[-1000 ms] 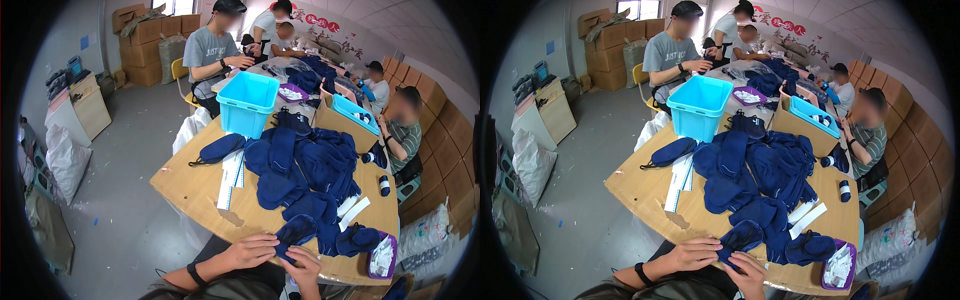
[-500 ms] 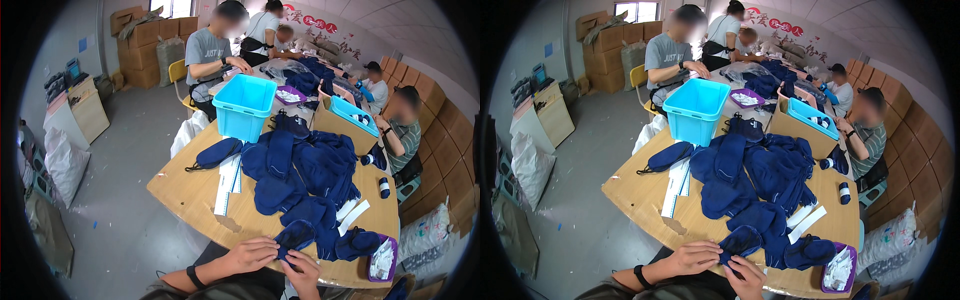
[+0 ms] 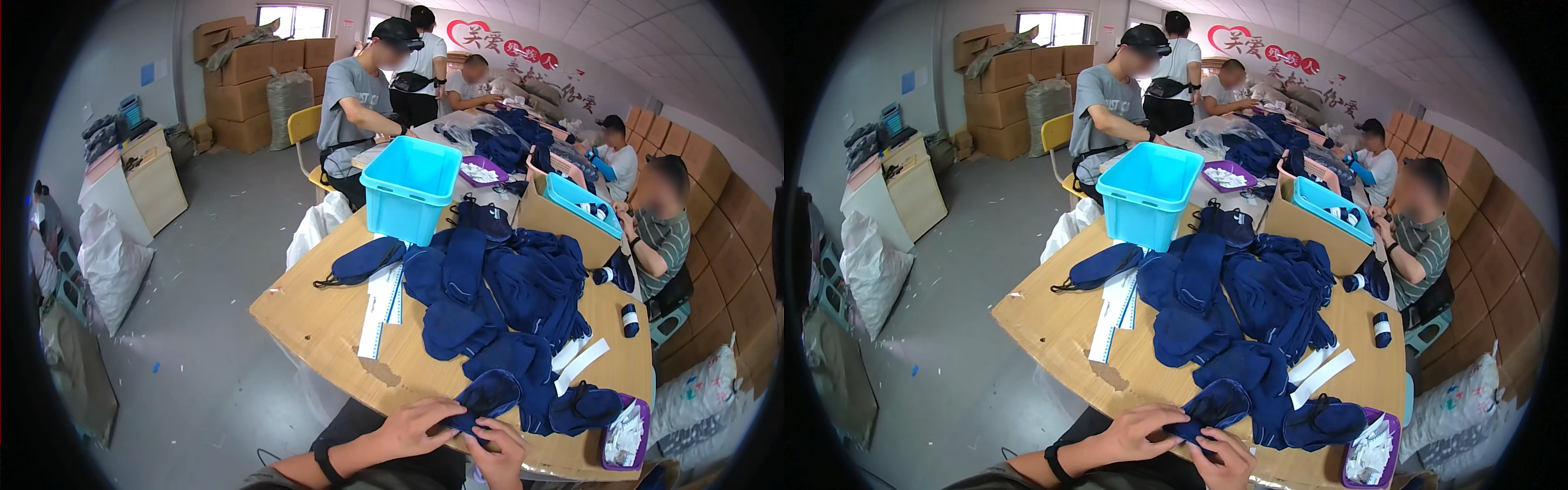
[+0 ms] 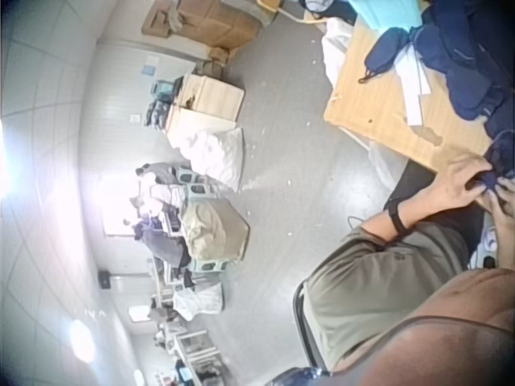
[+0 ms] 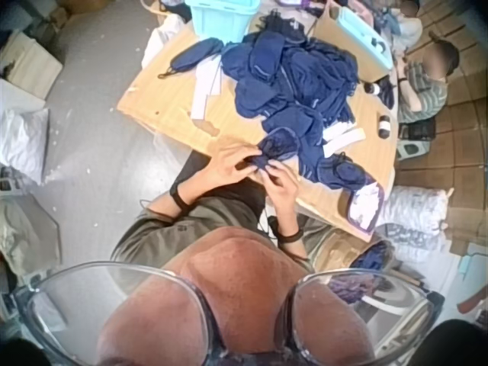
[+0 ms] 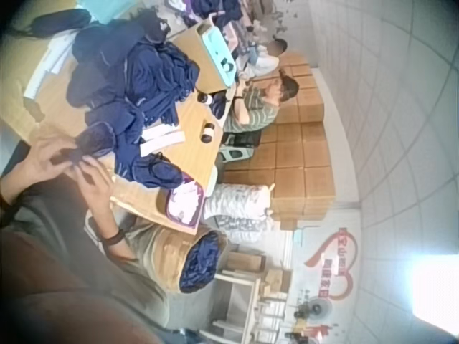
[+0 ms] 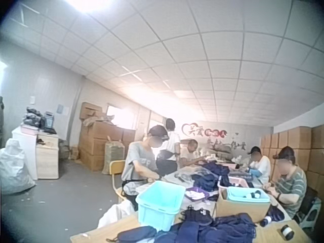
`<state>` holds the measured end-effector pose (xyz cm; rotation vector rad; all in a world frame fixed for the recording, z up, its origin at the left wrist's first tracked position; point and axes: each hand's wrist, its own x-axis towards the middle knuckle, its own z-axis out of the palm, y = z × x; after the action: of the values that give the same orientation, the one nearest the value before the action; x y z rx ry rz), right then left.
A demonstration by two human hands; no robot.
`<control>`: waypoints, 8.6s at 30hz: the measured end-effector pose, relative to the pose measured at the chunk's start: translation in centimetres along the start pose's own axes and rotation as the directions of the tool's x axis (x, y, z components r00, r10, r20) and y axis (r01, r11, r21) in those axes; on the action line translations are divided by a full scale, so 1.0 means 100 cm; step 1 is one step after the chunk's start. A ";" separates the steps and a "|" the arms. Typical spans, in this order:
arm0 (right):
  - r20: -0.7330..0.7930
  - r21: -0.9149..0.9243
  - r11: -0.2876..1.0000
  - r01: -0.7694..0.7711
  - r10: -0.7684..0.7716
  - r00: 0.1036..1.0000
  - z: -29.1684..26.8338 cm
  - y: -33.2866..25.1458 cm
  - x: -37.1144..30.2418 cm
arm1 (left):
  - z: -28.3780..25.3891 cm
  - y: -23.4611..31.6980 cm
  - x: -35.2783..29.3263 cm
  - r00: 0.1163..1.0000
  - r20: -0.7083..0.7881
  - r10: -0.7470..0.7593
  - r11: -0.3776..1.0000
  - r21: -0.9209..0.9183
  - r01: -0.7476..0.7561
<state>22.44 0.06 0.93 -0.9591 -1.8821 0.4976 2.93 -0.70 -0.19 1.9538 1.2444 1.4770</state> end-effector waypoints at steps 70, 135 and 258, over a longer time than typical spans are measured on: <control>0.050 -0.405 0.911 0.074 -0.059 0.997 0.005 0.006 0.019 | 0.028 -0.012 0.014 0.996 -0.009 -0.091 0.994 -0.058 0.091; 0.554 -0.124 0.963 -0.238 0.266 0.789 -0.046 -0.008 0.043 | 0.027 -0.019 -0.006 0.987 0.093 0.133 0.977 -0.182 -0.114; 0.406 0.403 0.900 0.166 -0.338 0.849 0.029 -0.036 0.086 | -0.038 0.060 -0.031 0.856 -0.479 -0.193 0.940 -0.341 0.021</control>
<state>16.24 4.75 6.77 -0.3476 -2.2041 0.9319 1.80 -7.19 3.88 1.2951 1.1817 2.0681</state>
